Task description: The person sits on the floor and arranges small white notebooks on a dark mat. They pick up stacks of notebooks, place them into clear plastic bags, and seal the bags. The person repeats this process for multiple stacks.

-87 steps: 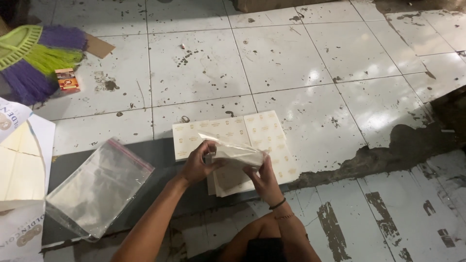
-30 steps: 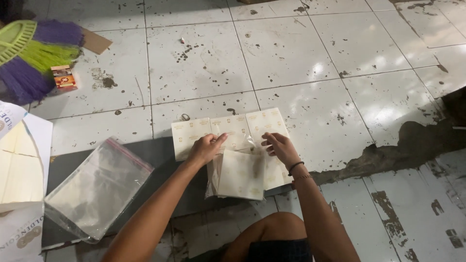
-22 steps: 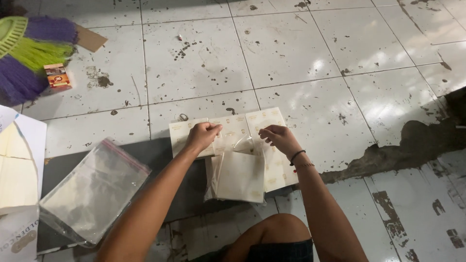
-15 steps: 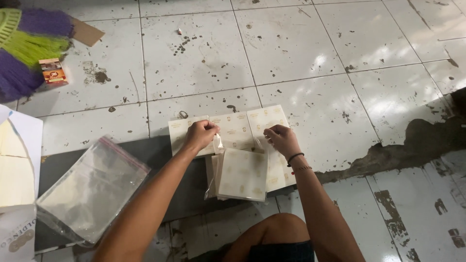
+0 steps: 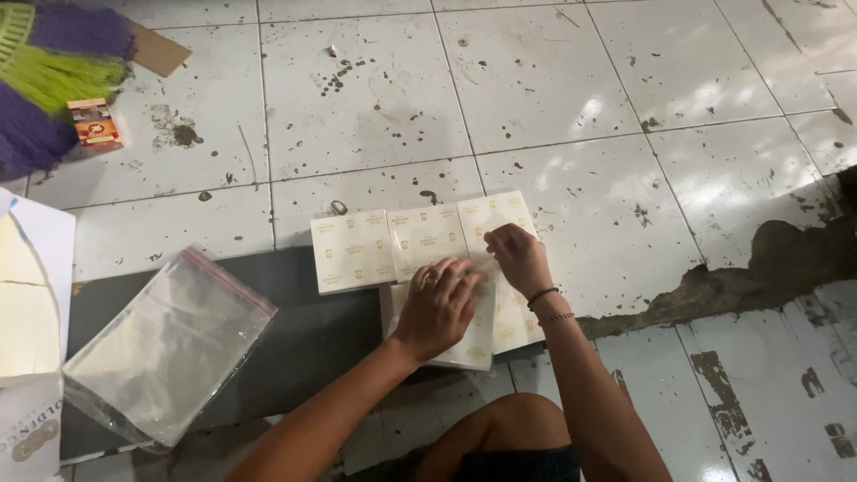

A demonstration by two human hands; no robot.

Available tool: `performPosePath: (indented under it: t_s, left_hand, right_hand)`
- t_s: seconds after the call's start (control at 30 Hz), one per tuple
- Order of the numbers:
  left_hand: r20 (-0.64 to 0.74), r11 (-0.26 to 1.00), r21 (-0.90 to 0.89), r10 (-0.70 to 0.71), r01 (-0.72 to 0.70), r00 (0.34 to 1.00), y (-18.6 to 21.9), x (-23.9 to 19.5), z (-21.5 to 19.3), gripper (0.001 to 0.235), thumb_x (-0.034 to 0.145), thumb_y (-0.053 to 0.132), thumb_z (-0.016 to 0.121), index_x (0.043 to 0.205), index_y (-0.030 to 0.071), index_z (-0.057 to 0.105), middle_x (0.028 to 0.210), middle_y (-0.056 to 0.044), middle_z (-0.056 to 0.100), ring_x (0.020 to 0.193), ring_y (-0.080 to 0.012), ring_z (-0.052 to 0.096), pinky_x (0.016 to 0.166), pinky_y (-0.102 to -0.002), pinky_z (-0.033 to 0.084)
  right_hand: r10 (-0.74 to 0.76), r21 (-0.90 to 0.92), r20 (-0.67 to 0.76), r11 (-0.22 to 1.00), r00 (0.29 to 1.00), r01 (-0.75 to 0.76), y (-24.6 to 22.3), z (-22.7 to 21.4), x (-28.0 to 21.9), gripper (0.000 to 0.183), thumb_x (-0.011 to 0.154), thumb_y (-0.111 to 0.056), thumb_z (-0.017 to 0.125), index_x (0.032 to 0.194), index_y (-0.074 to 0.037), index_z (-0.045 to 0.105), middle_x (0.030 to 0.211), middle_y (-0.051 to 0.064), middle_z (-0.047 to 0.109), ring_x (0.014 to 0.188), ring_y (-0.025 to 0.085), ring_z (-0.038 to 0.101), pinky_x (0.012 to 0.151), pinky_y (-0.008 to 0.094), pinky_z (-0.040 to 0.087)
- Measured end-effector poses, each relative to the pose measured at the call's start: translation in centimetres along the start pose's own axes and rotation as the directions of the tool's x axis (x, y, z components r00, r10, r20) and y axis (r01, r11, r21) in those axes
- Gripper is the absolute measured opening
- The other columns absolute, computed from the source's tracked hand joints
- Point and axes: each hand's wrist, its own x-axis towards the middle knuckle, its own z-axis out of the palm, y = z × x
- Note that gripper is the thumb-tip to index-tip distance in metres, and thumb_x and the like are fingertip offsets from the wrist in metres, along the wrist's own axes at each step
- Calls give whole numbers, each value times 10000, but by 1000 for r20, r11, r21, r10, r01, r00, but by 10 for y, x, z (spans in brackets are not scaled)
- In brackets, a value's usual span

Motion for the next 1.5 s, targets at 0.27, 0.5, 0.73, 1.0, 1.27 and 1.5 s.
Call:
performPosePath:
  t_s: [0.27, 0.5, 0.73, 1.0, 1.27, 1.5]
  left_hand:
    - [289, 990, -113, -50, 86, 956, -3, 0, -6, 404, 1035, 376, 439, 1313, 106, 553, 1146, -116, 578, 1199, -330, 605, 1081, -515, 430]
    - [318, 989, -82, -94, 126, 943, -6, 3, -1, 425, 1053, 445, 424, 1285, 116, 562, 1142, -117, 597, 1192, -314, 628, 1099, -506, 414]
    - [350, 884, -247, -299, 396, 888, -38, 4, 18, 263, 1040, 261, 499, 1201, 150, 674, 1068, -72, 723, 1048, -290, 721, 1016, -466, 489]
    - [421, 456, -277, -734, 846, 534, -118, -18, 15, 578, 844, 461, 777, 1296, 207, 525, 999, -25, 752, 940, -309, 738, 812, -452, 565]
    - [663, 179, -367, -638, 913, 392, -126, 2, -5, 282, 810, 290, 805, 1003, 90, 760, 812, -54, 768, 597, -123, 693, 524, -252, 553]
    - [798, 291, -283, -457, 914, 393, -133, 16, -5, 331, 751, 335, 870, 993, 125, 785, 825, -21, 753, 663, -98, 670, 596, -230, 553]
  right_hand:
    - [-31, -134, -149, 991, 988, 11, 26, 16, 3, 171, 1007, -328, 635, 975, -163, 671, 802, 21, 763, 817, 273, 735, 781, 420, 557]
    - [321, 266, 13, 912, 947, -313, -30, -8, -9, 294, 956, -403, 687, 1021, -119, 722, 840, 92, 778, 641, 168, 722, 537, 266, 599]
    - [388, 230, 202, 874, 899, -428, -25, -25, -26, 670, 901, -587, 694, 1212, 6, 685, 935, 198, 763, 729, 248, 731, 610, 303, 595]
    - [288, 40, 221, 952, 932, -303, -11, -12, -31, 316, 906, -321, 711, 1089, -67, 757, 904, 112, 776, 688, 173, 677, 573, 264, 551]
    - [272, 381, 269, 851, 924, -361, -25, -22, -44, 309, 953, -219, 683, 1143, 23, 665, 845, 130, 688, 621, 150, 542, 531, 263, 429]
    - [227, 150, 372, 942, 900, -299, -50, -34, -38, 381, 845, -243, 795, 1109, 26, 741, 805, 141, 691, 650, 163, 569, 548, 259, 487]
